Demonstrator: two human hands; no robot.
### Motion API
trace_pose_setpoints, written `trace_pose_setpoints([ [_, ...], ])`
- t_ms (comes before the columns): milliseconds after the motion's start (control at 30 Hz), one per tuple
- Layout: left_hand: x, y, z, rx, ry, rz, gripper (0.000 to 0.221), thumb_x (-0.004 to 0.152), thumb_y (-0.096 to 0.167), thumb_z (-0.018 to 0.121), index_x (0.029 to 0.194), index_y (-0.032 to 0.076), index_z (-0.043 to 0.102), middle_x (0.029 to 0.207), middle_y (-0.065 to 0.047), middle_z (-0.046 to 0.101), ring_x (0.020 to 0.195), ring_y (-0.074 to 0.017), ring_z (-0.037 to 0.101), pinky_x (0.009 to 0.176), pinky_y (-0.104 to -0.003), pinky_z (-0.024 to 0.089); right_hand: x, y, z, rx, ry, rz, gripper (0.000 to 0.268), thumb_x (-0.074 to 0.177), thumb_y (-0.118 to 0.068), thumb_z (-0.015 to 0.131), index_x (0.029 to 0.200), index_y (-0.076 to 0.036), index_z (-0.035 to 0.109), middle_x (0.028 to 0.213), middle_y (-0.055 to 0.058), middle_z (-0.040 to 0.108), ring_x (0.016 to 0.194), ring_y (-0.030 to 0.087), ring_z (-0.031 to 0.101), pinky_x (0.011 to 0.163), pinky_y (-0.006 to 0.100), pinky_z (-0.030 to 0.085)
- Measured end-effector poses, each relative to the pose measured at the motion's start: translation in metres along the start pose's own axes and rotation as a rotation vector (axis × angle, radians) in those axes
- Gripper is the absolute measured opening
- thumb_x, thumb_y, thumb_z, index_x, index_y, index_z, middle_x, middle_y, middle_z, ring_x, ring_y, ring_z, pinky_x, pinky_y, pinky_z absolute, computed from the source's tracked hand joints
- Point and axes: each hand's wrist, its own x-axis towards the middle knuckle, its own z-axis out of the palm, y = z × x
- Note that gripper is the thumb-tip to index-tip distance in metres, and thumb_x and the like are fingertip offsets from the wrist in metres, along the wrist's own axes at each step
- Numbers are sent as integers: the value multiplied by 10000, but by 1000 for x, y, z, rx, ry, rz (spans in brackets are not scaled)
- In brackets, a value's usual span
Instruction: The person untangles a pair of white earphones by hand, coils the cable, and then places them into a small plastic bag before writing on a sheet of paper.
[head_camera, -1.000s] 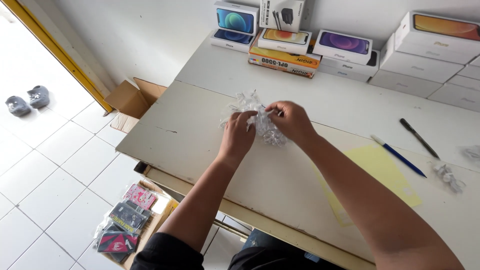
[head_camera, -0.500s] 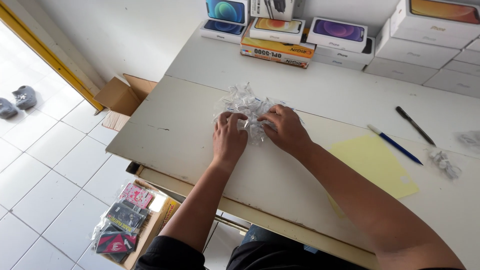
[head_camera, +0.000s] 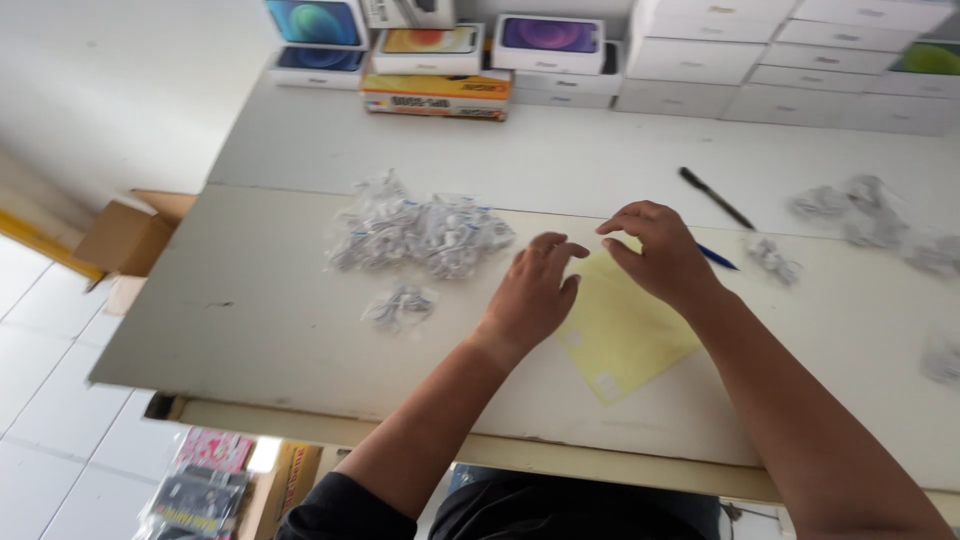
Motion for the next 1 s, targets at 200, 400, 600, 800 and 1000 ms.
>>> trace_pose_setpoints([
  [200,14,25,68,149,-610,-231,567,1022,436,534,1502,142,466,1458,-168,509,1357,-342,542,1056,-509,489,-48,78,-35,-558,-299,574,338,966,-190,659,1294,-250,715,1133,50,700,1049,293,723,868,459,607],
  [400,5,-17,76,408,-570,76,475,1021,268,563,1492,257,505,1573,-60,467,1456,-296,442,1181,-566,332,-68,125,-21,-526,-276,575,300,992,-225,637,1255,-156,764,1025,154,692,996,390,721,846,503,590],
  [600,25,-31,43,87,-606,107,467,1012,74,490,1455,201,561,1575,-89,482,1469,-339,433,1241,-493,291,-51,74,-34,-537,-198,542,294,980,-163,677,1251,-114,782,961,103,677,966,297,700,824,410,602],
  [800,26,-30,35,-105,-574,-31,355,1053,150,484,1374,212,624,1552,-37,505,1479,-250,412,1278,-400,238,-51,72,-25,-462,-260,610,299,996,-146,668,1259,-47,771,898,144,673,883,314,714,728,417,616],
  [1000,27,-40,43,-227,-516,91,399,1030,98,422,1385,113,605,1526,-139,497,1456,-307,404,1250,-433,208,-46,69,-23,-354,-274,707,361,990,-166,603,1303,-53,742,1199,258,617,1062,432,611,887,522,496],
])
